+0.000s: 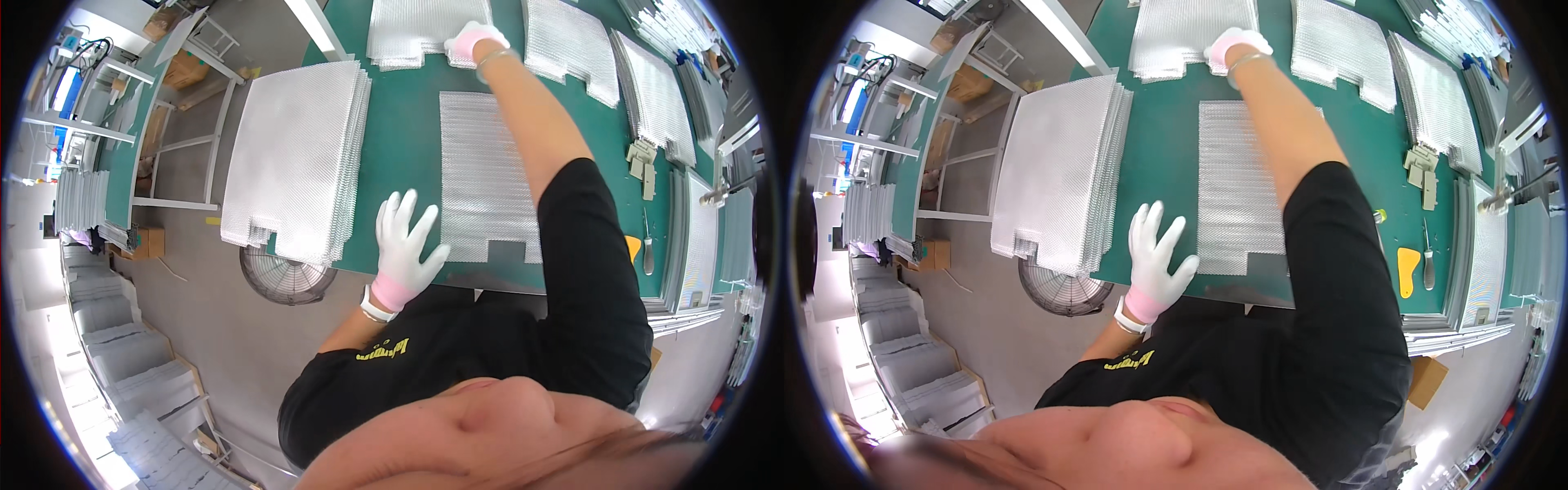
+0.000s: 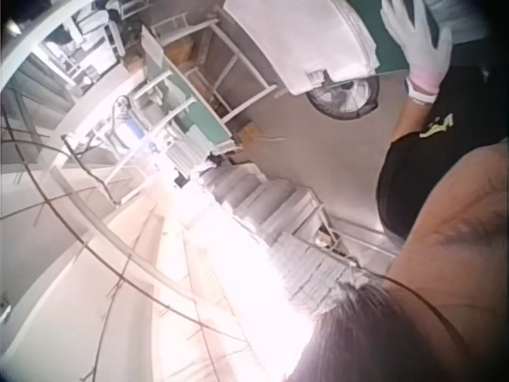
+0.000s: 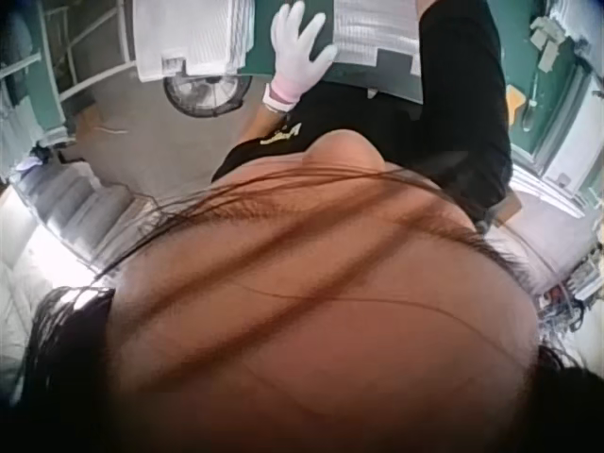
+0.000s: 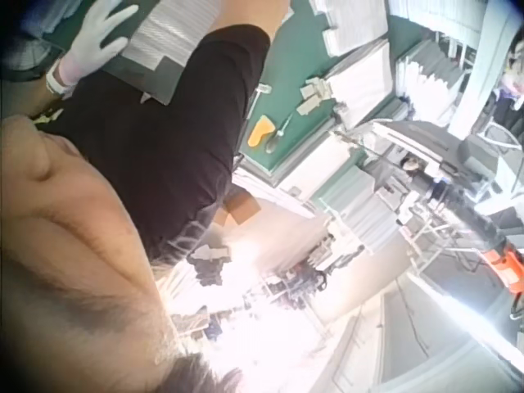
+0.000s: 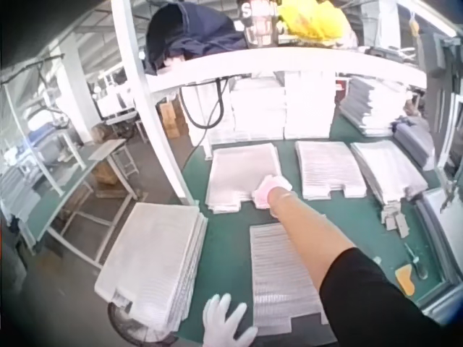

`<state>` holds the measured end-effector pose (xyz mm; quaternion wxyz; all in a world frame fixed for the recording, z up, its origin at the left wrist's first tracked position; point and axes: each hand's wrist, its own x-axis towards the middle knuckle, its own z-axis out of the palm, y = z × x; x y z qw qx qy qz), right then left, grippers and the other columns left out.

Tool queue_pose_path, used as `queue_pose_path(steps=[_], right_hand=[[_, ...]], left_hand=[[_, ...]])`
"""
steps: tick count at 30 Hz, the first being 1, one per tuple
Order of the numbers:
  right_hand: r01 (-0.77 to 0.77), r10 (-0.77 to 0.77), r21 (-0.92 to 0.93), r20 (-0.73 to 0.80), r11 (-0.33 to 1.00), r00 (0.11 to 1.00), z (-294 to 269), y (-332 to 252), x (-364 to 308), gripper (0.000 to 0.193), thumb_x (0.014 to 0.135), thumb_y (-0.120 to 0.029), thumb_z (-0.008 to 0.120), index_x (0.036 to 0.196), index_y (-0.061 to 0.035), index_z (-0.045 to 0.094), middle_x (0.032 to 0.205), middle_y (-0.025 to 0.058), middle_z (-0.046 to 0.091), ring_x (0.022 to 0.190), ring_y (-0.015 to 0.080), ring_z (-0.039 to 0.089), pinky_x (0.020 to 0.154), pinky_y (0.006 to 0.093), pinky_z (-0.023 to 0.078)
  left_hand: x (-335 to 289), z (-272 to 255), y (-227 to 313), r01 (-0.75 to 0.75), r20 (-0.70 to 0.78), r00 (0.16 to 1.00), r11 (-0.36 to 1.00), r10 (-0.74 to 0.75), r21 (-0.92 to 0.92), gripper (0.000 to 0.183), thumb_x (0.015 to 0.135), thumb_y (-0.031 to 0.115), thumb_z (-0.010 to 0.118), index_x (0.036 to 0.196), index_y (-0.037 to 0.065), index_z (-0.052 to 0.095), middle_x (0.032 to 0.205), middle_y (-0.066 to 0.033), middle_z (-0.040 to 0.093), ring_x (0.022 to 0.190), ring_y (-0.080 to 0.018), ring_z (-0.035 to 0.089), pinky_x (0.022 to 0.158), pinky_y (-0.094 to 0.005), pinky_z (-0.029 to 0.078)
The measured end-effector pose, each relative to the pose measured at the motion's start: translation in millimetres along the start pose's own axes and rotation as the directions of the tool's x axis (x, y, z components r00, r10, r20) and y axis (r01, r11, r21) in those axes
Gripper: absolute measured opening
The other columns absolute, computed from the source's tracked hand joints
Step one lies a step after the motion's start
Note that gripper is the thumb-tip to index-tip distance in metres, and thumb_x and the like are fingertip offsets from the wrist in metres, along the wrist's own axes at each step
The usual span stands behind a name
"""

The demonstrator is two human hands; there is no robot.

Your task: The person assembles air filters by placing a mesh sheet on a table, attaching a plastic frame, and securing it with a power drill. They then use a yellow scraper to smooth the surface and stack the finished units. The process is repeated for multiple units.

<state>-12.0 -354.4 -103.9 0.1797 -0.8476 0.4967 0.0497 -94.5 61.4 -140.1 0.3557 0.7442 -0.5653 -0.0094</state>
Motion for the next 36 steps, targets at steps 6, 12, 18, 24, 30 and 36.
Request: queue_pose_path(steps=[6, 12, 18, 24, 30, 36], right_hand=[[-0.019, -0.013, -0.102, -0.304, 0.995, 0.953, -20, -13, -33, 0.095, 0.08, -0.061, 0.067, 0.15, -0.0029, 0.04, 0.15, 0.0222, 0.042, 0.131, 0.0403, 0.049, 0.106, 0.0486, 0.043], [0.235, -0.173, 0.041, -0.561, 0.971, 0.81, -28, -13, -52, 0.104, 0.075, -0.065, 0.071, 0.151, -0.0029, 0.037, 0.145, 0.0248, 0.045, 0.133, 0.0397, 0.048, 0.108, 0.0477, 0.042], [0.415, -0.1, 0.656, -0.462, 0.63, 0.881, -22, -2, -15, 0.072, 0.085, -0.037, 0.075, 0.142, -0.0019, 0.047, 0.128, 0.0187, 0.061, 0.117, 0.0294, 0.06, 0.1, 0.0393, 0.049], [0.068, -0.158, 0.995, -0.078, -0.068, 0.984, -1, 10, 7, 0.031, 0.09, -0.012, 0.069, 0.119, -0.0058, 0.064, 0.099, 0.0063, 0.063, 0.086, 0.0193, 0.065, 0.083, 0.0353, 0.058], [0.579, -0.327, 0.806, -0.583, -0.123, 0.744, -37, 36, -29, 0.047, 0.095, -0.018, 0.066, 0.137, 0.0002, 0.055, 0.125, 0.0152, 0.067, 0.113, 0.0215, 0.064, 0.098, 0.0322, 0.05], [0.597, -0.488, 0.792, -0.475, 0.125, 0.732, -60, 119, -118, 0.038, 0.098, -0.009, 0.061, 0.134, -0.0004, 0.06, 0.126, 0.0085, 0.067, 0.103, 0.0153, 0.064, 0.09, 0.03, 0.052]], left_hand=[[-17, -5, -15, 0.08, -0.005, 0.997, 0.996, -0.08, -0.029, 0.065, 0.076, 0.02, 0.075, 0.134, 0.001, 0.056, 0.151, -0.0273, 0.038, 0.141, -0.0514, 0.031, 0.115, -0.0581, 0.026], [-26, -4, -12, 0.099, 0.006, 0.995, 0.995, -0.099, -0.028, 0.07, 0.078, 0.023, 0.073, 0.14, 0.001, 0.051, 0.154, -0.028, 0.034, 0.142, -0.0518, 0.028, 0.116, -0.0584, 0.024], [-37, -10, -14, 0.107, -0.037, 0.994, 0.994, -0.107, -0.016, 0.07, 0.083, 0.026, 0.071, 0.143, 0.001, 0.047, 0.156, -0.0283, 0.031, 0.143, -0.0515, 0.026, 0.117, -0.0583, 0.023], [-44, -8, -9, 0.052, -0.075, 0.995, 0.994, -0.059, -0.091, 0.07, 0.082, 0.026, 0.074, 0.142, 0.002, 0.048, 0.154, -0.0276, 0.034, 0.14, -0.0509, 0.031, 0.116, -0.0572, 0.027], [-52, -12, -12, 0.055, -0.034, 0.998, 0.992, -0.06, -0.116, 0.065, 0.084, 0.024, 0.072, 0.14, 0.0, 0.049, 0.152, -0.0279, 0.037, 0.141, -0.0483, 0.034, 0.116, -0.0542, 0.028], [-39, -14, -7, -0.009, -0.044, 0.999, 0.973, -0.001, -0.232, 0.058, 0.086, 0.02, 0.069, 0.138, -0.001, 0.052, 0.15, -0.0245, 0.043, 0.14, -0.045, 0.039, 0.116, -0.0505, 0.032]])
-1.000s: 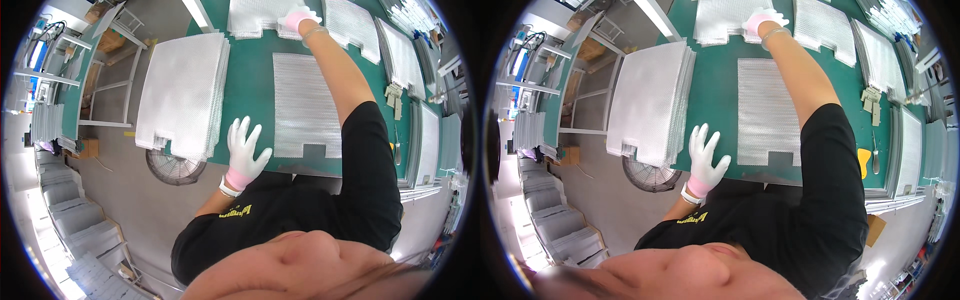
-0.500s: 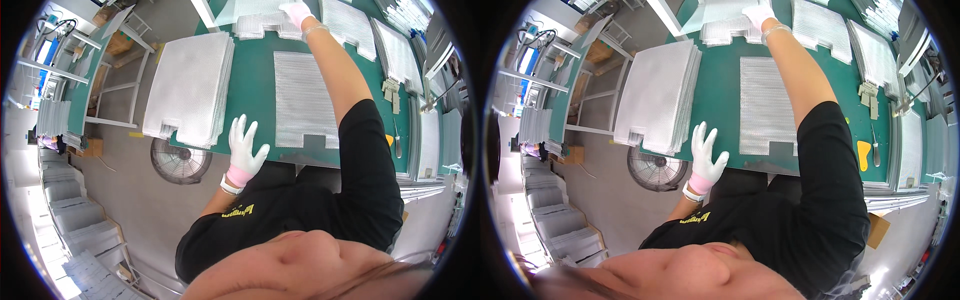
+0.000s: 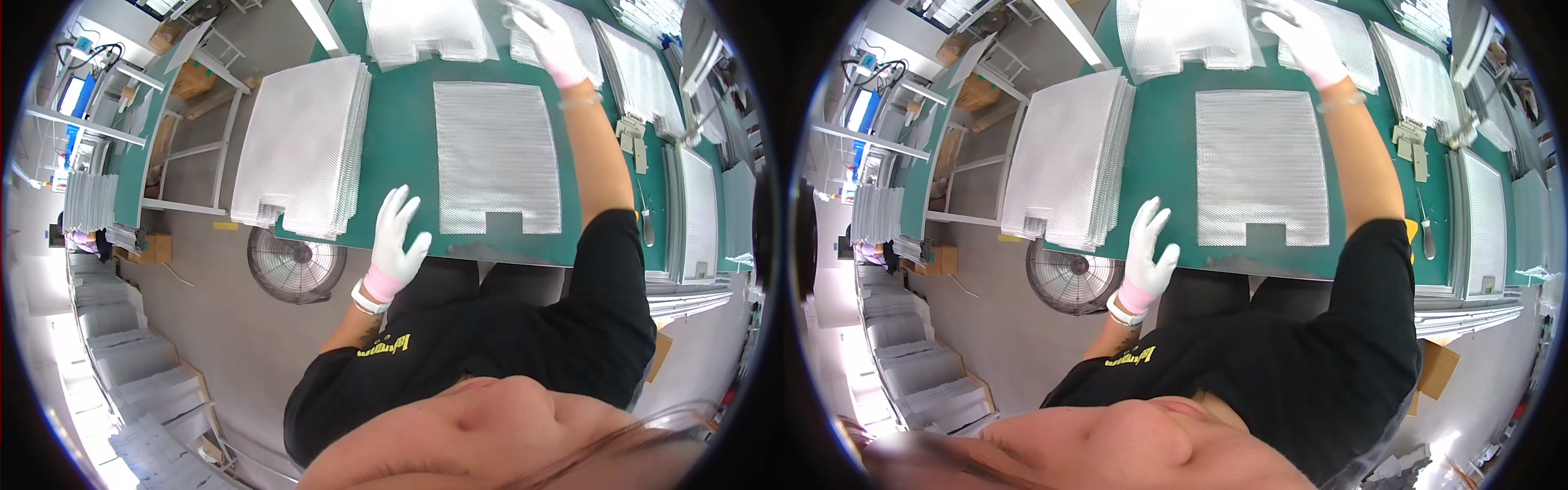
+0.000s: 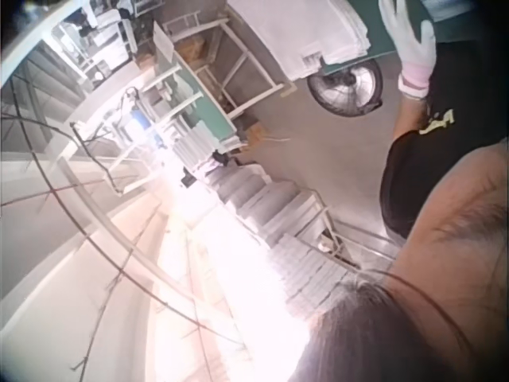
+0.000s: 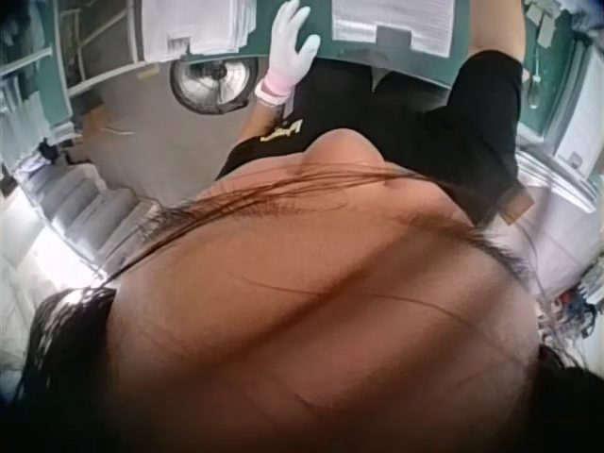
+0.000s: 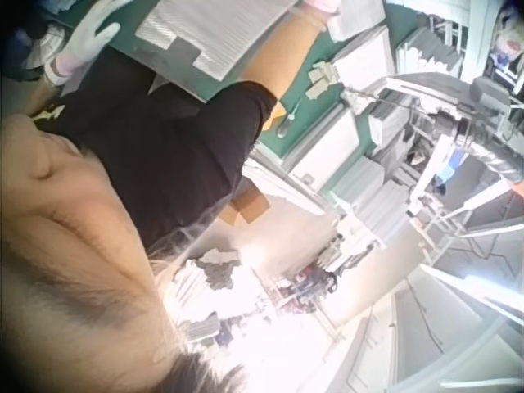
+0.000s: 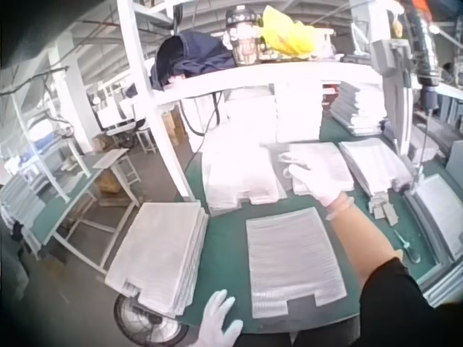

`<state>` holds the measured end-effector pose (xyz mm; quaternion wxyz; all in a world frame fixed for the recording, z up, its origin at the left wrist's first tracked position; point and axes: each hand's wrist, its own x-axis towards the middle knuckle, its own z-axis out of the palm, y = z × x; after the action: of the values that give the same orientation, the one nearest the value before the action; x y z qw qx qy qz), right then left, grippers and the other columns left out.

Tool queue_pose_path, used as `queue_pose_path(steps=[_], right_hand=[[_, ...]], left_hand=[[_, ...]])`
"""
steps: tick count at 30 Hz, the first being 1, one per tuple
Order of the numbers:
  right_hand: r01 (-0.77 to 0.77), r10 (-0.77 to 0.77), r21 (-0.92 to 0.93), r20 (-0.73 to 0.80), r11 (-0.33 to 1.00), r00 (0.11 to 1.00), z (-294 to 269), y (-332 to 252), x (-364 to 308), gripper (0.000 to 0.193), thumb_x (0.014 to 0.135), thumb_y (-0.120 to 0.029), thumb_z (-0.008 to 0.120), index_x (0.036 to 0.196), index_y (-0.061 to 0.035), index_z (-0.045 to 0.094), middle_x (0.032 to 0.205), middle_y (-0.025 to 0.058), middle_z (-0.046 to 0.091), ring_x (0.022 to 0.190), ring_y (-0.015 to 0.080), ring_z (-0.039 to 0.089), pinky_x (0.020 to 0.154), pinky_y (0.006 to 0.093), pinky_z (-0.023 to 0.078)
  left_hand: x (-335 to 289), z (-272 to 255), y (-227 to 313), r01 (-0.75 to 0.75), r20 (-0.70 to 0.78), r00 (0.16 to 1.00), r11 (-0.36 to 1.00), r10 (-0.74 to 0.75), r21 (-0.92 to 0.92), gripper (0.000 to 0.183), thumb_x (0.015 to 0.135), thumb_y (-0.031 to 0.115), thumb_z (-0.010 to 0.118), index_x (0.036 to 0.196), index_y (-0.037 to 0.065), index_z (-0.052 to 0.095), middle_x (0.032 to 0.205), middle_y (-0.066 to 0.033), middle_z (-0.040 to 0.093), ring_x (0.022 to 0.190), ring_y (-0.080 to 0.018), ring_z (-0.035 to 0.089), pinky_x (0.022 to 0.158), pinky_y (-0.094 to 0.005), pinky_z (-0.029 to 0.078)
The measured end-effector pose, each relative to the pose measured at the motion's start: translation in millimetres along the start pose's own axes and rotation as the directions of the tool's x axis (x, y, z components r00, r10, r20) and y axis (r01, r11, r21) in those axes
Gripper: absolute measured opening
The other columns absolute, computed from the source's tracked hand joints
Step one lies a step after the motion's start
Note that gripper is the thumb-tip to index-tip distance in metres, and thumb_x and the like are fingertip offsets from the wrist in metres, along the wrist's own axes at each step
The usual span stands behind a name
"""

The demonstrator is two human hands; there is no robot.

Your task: The person assembles air filters by placing a mesh sheet on a table, attaching a plastic frame, and securing it with a power drill. They then use a yellow scraper to smooth the surface and stack the finished units. The process is repeated for multiple units.

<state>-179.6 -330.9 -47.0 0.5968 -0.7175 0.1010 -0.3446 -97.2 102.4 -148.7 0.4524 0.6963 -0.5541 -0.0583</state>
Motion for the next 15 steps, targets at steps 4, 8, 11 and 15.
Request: queue_pose_path(steps=[4, 8, 11, 15], right_hand=[[0.014, -0.03, -0.159, -0.098, 0.987, 0.995, -3, 27, -31, 0.036, 0.095, -0.013, 0.065, 0.131, -0.006, 0.064, 0.115, 0.0063, 0.069, 0.099, 0.0152, 0.067, 0.091, 0.0294, 0.054], [-0.074, 0.062, -0.107, -0.111, 0.992, 0.992, 25, 58, -3, 0.033, 0.096, -0.016, 0.064, 0.126, -0.006, 0.067, 0.122, 0.004, 0.069, 0.113, 0.0166, 0.064, 0.099, 0.0267, 0.048], [-0.024, 0.039, 0.137, -0.105, 0.99, 0.994, 41, 68, 26, 0.037, 0.098, -0.008, 0.06, 0.134, -0.0012, 0.06, 0.127, 0.0084, 0.066, 0.102, 0.0145, 0.064, 0.09, 0.0295, 0.053], [0.091, 0.028, 0.52, -0.218, 0.85, 0.976, 41, 73, 50, 0.04, 0.095, -0.006, 0.064, 0.134, -0.0016, 0.057, 0.127, 0.0084, 0.065, 0.102, 0.0172, 0.064, 0.089, 0.0291, 0.053]], left_hand=[[23, 18, -2, 0.032, -0.01, 0.999, 0.992, -0.034, -0.126, 0.048, 0.09, 0.014, 0.064, 0.134, -0.003, 0.055, 0.145, -0.0224, 0.05, 0.138, -0.0389, 0.045, 0.116, -0.0453, 0.034], [53, 39, 7, 0.095, -0.039, 0.992, 0.925, -0.117, -0.369, 0.044, 0.091, 0.011, 0.062, 0.132, -0.006, 0.057, 0.143, -0.0218, 0.052, 0.136, -0.034, 0.048, 0.114, -0.0406, 0.036], [59, 46, 11, 0.065, -0.093, 0.99, 0.928, -0.106, -0.367, 0.044, 0.091, 0.011, 0.063, 0.131, -0.005, 0.058, 0.142, -0.0214, 0.053, 0.136, -0.033, 0.049, 0.115, -0.0404, 0.036], [59, 43, 9, 0.087, -0.053, 0.993, 0.966, -0.102, -0.244, 0.043, 0.091, 0.011, 0.065, 0.131, -0.006, 0.058, 0.141, -0.0211, 0.055, 0.134, -0.032, 0.051, 0.114, -0.0399, 0.038]])
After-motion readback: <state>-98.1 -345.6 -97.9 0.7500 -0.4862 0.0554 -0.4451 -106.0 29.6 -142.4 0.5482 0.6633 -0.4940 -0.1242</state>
